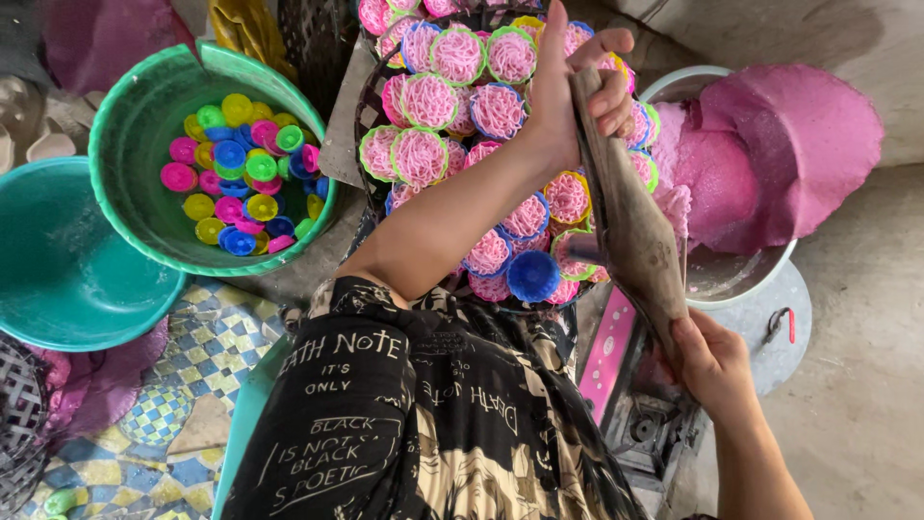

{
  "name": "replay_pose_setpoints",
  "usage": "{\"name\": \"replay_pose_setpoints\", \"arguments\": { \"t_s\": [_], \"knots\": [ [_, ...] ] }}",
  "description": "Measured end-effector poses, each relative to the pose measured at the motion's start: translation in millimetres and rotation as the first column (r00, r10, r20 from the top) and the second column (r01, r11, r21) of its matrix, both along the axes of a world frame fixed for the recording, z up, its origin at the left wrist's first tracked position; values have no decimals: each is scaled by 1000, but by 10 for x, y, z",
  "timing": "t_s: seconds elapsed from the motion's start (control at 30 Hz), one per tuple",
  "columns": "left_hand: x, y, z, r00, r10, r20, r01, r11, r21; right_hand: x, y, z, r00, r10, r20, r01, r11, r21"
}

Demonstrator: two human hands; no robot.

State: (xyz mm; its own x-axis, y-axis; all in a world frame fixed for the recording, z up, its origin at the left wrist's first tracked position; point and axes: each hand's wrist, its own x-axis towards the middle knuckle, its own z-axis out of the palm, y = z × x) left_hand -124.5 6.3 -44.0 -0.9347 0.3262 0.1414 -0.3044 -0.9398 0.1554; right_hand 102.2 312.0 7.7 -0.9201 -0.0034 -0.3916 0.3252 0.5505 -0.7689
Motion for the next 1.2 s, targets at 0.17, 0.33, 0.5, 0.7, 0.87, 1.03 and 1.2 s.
{"name": "replay_pose_setpoints", "arguments": {
  "t_s": [0.17, 0.33, 0.5, 0.7, 0.87, 1.03, 1.2],
  "knots": [
    [-21, 182, -42, 999, -31, -38, 33, 998, 51, 95, 32, 27, 998, 10, -60, -3, 994, 111],
    [156, 288, -52, 996, -87, -34, 89, 993, 80, 335, 161, 1, 990, -75, 122, 87, 992, -97],
    [212, 40, 272, 951, -288, -111, 278, 956, -97, 469, 301, 37, 993, -69, 99, 105, 902, -419],
    [837, 456, 703, 258, -362, -896, -886, 282, -369, 331, -35, 54, 948, -288, -139, 140, 764, -629],
    [829, 884, 848, 296, -465, -834, -953, -199, -227, -304, -173, 649, 606, 332, -723, 26, 900, 436],
    [929, 1115, 1169, 172, -672, -720, -953, 71, -294, -455, -371, 1376, 317, 543, -777, 261, 738, 622],
    [1071, 914, 1472, 179, -949, -259, -857, -21, -515, -68, -623, 1643, 364, 615, -699, -48, 762, 646]
  ]
}}
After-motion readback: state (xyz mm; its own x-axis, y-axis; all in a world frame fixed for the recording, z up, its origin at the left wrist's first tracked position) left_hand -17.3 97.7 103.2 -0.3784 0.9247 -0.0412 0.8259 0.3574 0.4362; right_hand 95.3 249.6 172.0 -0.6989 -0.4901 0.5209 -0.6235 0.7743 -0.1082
